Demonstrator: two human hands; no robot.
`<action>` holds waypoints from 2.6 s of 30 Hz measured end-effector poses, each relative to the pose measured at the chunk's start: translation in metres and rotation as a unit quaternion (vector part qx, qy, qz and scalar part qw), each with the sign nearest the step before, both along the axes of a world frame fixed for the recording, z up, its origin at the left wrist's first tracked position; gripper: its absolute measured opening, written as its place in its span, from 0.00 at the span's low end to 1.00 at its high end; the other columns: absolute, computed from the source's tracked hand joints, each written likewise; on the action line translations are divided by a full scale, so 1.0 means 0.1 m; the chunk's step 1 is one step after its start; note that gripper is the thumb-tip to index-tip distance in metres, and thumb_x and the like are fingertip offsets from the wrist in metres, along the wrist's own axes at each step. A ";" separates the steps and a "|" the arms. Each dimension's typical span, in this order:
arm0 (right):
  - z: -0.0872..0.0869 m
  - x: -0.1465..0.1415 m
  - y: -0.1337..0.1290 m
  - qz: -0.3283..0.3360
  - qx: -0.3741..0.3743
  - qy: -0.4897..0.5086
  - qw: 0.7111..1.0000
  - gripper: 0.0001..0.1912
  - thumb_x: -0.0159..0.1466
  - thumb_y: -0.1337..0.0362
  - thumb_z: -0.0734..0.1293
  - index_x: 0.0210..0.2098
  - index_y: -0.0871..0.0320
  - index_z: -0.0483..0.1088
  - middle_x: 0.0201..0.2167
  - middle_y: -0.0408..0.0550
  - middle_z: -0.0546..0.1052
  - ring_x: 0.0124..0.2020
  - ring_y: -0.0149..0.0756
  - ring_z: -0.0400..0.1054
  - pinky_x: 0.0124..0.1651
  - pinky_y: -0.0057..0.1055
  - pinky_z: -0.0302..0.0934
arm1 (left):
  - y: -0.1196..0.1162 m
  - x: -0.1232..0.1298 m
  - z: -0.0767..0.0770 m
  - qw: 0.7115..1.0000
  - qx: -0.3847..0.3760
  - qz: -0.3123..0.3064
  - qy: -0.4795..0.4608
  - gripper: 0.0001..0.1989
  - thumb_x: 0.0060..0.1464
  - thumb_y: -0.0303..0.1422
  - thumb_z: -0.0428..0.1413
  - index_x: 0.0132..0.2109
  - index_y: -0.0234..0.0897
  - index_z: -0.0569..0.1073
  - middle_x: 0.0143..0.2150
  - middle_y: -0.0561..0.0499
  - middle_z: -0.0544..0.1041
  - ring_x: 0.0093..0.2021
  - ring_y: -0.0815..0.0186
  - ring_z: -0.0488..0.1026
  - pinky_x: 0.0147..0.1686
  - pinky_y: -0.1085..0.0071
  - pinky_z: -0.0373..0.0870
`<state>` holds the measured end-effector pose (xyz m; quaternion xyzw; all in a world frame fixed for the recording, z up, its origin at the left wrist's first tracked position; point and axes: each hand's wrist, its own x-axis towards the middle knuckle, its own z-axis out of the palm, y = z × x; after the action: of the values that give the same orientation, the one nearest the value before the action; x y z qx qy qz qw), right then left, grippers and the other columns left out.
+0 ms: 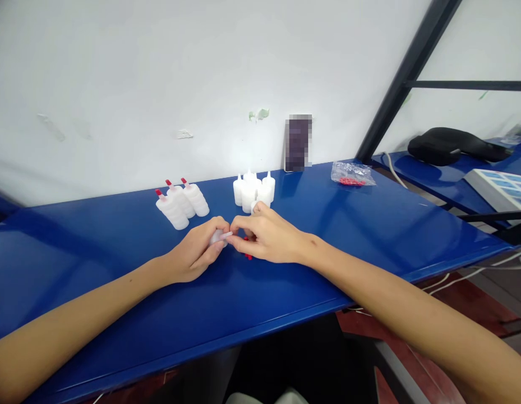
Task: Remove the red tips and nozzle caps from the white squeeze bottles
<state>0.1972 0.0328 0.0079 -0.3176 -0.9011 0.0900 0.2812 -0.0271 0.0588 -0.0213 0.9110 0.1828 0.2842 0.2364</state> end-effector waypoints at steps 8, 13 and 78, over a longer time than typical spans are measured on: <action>-0.07 -0.01 0.00 0.014 0.015 0.077 0.997 0.04 0.67 0.63 0.66 0.38 0.58 0.70 0.15 0.32 0.61 0.19 0.25 0.55 0.28 0.25 0.53 | 0.00 -0.01 -0.06 1.000 0.006 0.001 -0.016 0.11 0.68 0.35 0.49 0.53 0.40 0.57 0.38 0.53 0.70 0.30 0.70 0.67 0.31 0.73 0.64; -0.07 0.07 0.04 -0.045 0.047 0.155 0.986 0.03 0.70 0.64 0.61 0.41 0.56 0.65 0.17 0.33 0.62 0.17 0.25 0.53 0.24 0.25 0.50 | 0.05 -0.02 -0.11 0.996 0.024 0.015 -0.086 0.18 0.67 0.35 0.50 0.60 0.40 0.55 0.40 0.51 0.69 0.33 0.68 0.67 0.35 0.70 0.66; 0.11 0.17 0.12 -0.099 0.048 -0.056 0.992 0.15 0.70 0.57 0.61 0.34 0.59 0.71 0.19 0.39 0.69 0.24 0.30 0.57 0.41 0.35 0.49 | 0.02 0.02 -0.01 0.997 0.028 0.069 0.016 0.10 0.68 0.35 0.51 0.53 0.39 0.68 0.47 0.48 0.77 0.43 0.65 0.74 0.40 0.70 0.70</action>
<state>0.2144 0.0444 0.0193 -0.3962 -0.8828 0.0005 0.2525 -0.0247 0.0604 -0.0218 0.9068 0.2415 0.2901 0.1878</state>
